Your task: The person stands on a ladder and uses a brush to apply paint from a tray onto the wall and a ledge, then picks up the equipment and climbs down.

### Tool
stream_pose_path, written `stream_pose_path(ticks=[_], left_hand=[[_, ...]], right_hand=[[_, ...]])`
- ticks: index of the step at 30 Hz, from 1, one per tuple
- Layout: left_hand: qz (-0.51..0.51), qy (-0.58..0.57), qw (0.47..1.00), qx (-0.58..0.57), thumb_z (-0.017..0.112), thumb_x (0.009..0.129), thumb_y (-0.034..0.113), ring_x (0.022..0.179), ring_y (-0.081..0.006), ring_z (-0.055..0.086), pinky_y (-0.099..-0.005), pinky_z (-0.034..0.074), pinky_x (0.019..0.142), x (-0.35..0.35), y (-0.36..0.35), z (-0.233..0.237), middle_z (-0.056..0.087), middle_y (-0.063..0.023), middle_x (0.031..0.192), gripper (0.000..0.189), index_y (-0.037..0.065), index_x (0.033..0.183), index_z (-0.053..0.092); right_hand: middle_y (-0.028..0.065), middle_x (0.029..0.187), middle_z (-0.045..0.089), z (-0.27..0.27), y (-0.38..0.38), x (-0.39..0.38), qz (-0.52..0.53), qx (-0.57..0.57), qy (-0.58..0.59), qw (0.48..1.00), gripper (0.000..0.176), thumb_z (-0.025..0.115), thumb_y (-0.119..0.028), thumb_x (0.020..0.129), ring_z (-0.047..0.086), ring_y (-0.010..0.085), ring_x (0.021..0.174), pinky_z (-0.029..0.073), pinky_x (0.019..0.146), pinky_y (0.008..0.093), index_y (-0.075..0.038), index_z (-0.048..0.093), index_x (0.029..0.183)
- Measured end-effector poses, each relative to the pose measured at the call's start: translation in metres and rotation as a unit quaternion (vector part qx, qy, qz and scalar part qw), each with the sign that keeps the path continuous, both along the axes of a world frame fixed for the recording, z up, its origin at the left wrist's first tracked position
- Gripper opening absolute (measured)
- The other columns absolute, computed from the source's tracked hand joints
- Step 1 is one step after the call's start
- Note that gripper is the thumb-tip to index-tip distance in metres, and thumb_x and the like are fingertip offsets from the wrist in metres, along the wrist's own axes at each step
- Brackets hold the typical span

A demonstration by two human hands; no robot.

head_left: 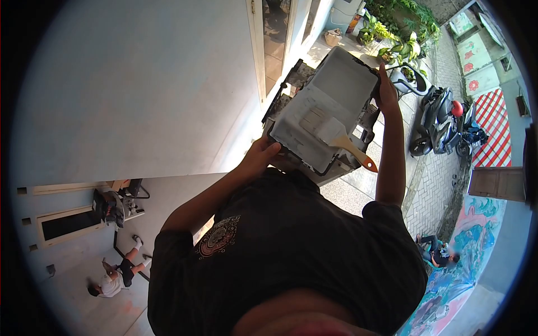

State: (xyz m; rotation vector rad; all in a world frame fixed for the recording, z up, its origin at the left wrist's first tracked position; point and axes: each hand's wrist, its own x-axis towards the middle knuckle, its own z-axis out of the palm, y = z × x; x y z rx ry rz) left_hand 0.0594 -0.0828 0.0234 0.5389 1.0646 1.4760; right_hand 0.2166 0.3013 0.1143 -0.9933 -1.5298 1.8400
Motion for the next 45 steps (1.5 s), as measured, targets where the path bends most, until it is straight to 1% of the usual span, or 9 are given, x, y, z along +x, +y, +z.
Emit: stream_pose_path(ticks=[4,7,11,15,20,27,36,38,45], left_hand=[[0.026,0.026,0.999,0.021,0.061,0.094,0.054,0.112,-0.0311,0.063,-0.0468,0.052,0.097,0.002,0.001,0.022,0.061,-0.0189,0.124,0.074,-0.005,0.136,0.044],[0.036,0.028,0.999,0.022,0.056,0.099,0.049,0.11,-0.03,0.064,-0.0465,0.052,0.095,0.0,0.001,0.048,0.062,-0.0182,0.122,0.066,-0.003,0.137,0.044],[0.083,0.017,0.996,0.017,0.046,0.105,0.041,0.113,-0.025,0.063,-0.041,0.053,0.096,-0.016,0.005,0.069,0.061,-0.0139,0.125,0.053,0.003,0.143,0.041],[0.132,0.078,0.988,-0.033,0.037,0.106,0.05,0.099,-0.0173,0.061,-0.0358,0.053,0.082,-0.041,0.021,0.09,0.064,-0.0082,0.111,0.055,0.004,0.134,0.05],[0.161,0.046,0.983,-0.071,0.044,0.1,0.059,0.102,-0.0161,0.058,-0.0389,0.046,0.091,-0.065,0.044,0.119,0.062,-0.0048,0.109,0.061,0.008,0.131,0.054],[0.052,0.058,0.994,-0.074,0.052,0.095,0.06,0.093,-0.0147,0.055,-0.034,0.045,0.084,-0.123,0.068,0.098,0.061,-0.0015,0.099,0.057,0.011,0.124,0.058],[0.058,0.026,0.992,-0.112,0.052,0.093,0.057,0.11,-0.0237,0.06,-0.0413,0.048,0.097,-0.145,0.096,0.089,0.063,-0.01,0.116,0.057,0.009,0.122,0.061],[0.067,0.022,0.991,-0.111,0.053,0.092,0.055,0.099,-0.0235,0.065,-0.0405,0.053,0.087,-0.148,0.104,0.084,0.067,-0.0103,0.112,0.055,0.009,0.12,0.064],[0.041,0.001,0.994,-0.104,0.056,0.091,0.053,0.093,-0.024,0.067,-0.0399,0.054,0.084,-0.163,0.129,0.062,0.069,-0.0111,0.107,0.053,0.008,0.115,0.067]], right_hand=[[0.0091,0.099,0.067,0.001,0.0,0.009,-0.028,0.018,0.033,0.999,0.062,0.049,-0.055,0.101,0.065,0.0154,0.086,0.054,0.073,0.0297,0.003,0.061,0.117],[0.009,0.099,0.067,0.007,-0.007,0.023,-0.064,0.003,0.048,0.997,0.06,0.049,-0.053,0.101,0.066,0.0155,0.085,0.055,0.073,0.029,0.003,0.061,0.117],[0.0092,0.101,0.069,0.02,-0.036,0.042,-0.075,0.01,0.055,0.996,0.057,0.047,-0.052,0.102,0.068,0.0146,0.085,0.057,0.068,0.0269,0.001,0.061,0.118],[0.0082,0.104,0.068,0.017,-0.06,0.05,-0.089,0.009,0.057,0.994,0.056,0.047,-0.053,0.102,0.067,0.0144,0.089,0.058,0.069,0.0268,-0.001,0.061,0.119],[0.0111,0.112,0.066,0.003,-0.087,0.058,-0.131,0.046,0.055,0.989,0.059,0.045,-0.053,0.103,0.06,0.0174,0.105,0.045,0.095,0.0355,0.0,0.061,0.121],[0.0136,0.119,0.065,0.006,-0.136,0.063,-0.178,0.176,-0.051,0.967,0.063,0.038,-0.052,0.106,0.057,0.0208,0.113,0.039,0.104,0.0361,0.003,0.061,0.126],[0.0111,0.115,0.064,-0.024,-0.156,0.062,-0.163,0.222,-0.066,0.959,0.053,0.039,-0.042,0.108,0.057,0.0195,0.105,0.04,0.098,0.033,0.003,0.061,0.124],[0.0193,0.126,0.055,-0.025,-0.162,0.061,-0.165,0.313,-0.113,0.928,0.049,0.039,-0.037,0.108,0.048,0.0288,0.121,0.034,0.106,0.0389,0.004,0.06,0.126],[0.0207,0.133,0.049,-0.027,-0.184,0.059,-0.164,0.352,-0.151,0.909,0.048,0.042,-0.037,0.106,0.042,0.0332,0.128,0.031,0.11,0.0429,0.001,0.058,0.132]])
